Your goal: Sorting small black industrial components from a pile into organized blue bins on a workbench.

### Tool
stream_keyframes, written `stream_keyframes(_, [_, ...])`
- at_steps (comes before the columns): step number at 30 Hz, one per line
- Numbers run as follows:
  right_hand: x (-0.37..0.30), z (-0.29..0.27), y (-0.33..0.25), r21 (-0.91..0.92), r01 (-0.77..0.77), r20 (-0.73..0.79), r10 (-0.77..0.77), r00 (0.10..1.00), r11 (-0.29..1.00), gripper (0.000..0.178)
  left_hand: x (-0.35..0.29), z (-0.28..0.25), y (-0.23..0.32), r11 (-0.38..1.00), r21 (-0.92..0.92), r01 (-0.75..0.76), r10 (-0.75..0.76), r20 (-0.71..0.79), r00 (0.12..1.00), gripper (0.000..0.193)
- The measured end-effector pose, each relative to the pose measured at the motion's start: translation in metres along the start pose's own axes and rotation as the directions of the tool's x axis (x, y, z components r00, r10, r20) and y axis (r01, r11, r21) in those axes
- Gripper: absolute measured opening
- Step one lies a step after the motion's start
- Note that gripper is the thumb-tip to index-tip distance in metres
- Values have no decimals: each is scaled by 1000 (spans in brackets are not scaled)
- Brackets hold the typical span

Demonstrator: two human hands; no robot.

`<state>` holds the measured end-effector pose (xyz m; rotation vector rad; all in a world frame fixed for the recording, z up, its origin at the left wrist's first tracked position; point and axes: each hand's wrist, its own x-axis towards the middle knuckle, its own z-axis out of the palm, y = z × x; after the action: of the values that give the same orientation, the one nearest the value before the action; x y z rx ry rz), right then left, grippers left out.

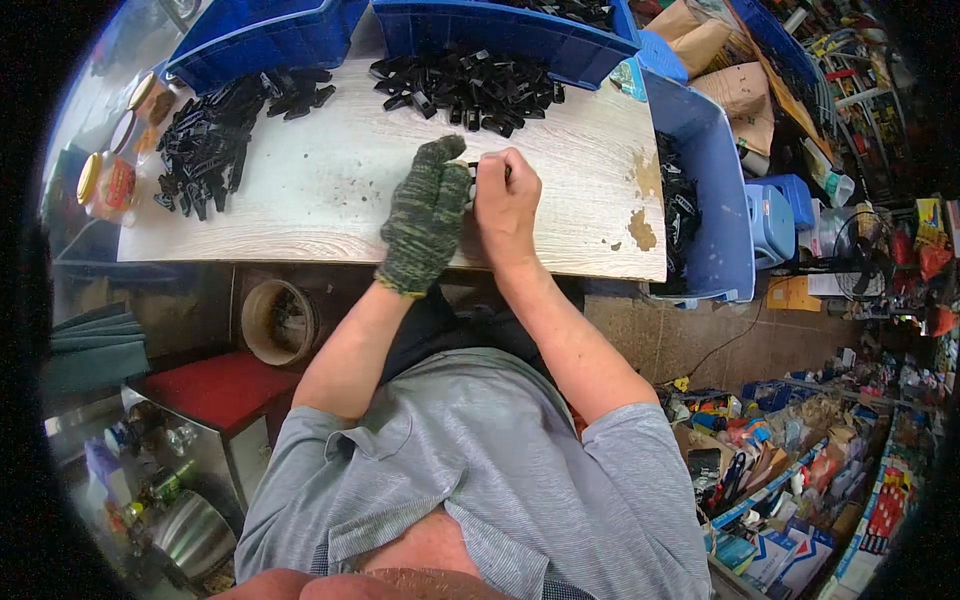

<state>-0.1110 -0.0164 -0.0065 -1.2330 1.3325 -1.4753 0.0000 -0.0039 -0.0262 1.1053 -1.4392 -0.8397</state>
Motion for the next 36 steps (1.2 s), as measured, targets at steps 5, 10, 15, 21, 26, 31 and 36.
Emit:
stream_keyframes(5, [-2,-5,-2,83,-24,9,23,1000,996,28,0,9,8,973,178,-149,162,-64,985,31])
stream_keyframes(10, [4,-10,-1,45,1,4,-1,1000,999,28,23,-9,-2,990,120,-70,78,-65,995,31])
stream_keyframes(15, [12,-22,-22,354,-331,-55,373,926,875,28,81,-38,-3,593,803,-61,257,-116,959,35])
stream_keyframes(21, [62,-91,-19,346,-331,-316,442,840,878,34,96,-29,-20,443,889,-112,160,44,986,33])
stream_keyframes(26, [84,-153,-19,304,-205,-646,360,673,930,36,84,-24,-20,431,871,-237,193,168,967,35])
stream_keyframes(31, [78,-156,-9,271,-175,-608,309,731,947,35,80,-25,-19,436,833,-340,228,263,937,36])
stream_keyframes(36, [67,-115,-6,287,-190,-472,312,825,939,30,83,-28,-10,540,772,-336,172,289,942,36])
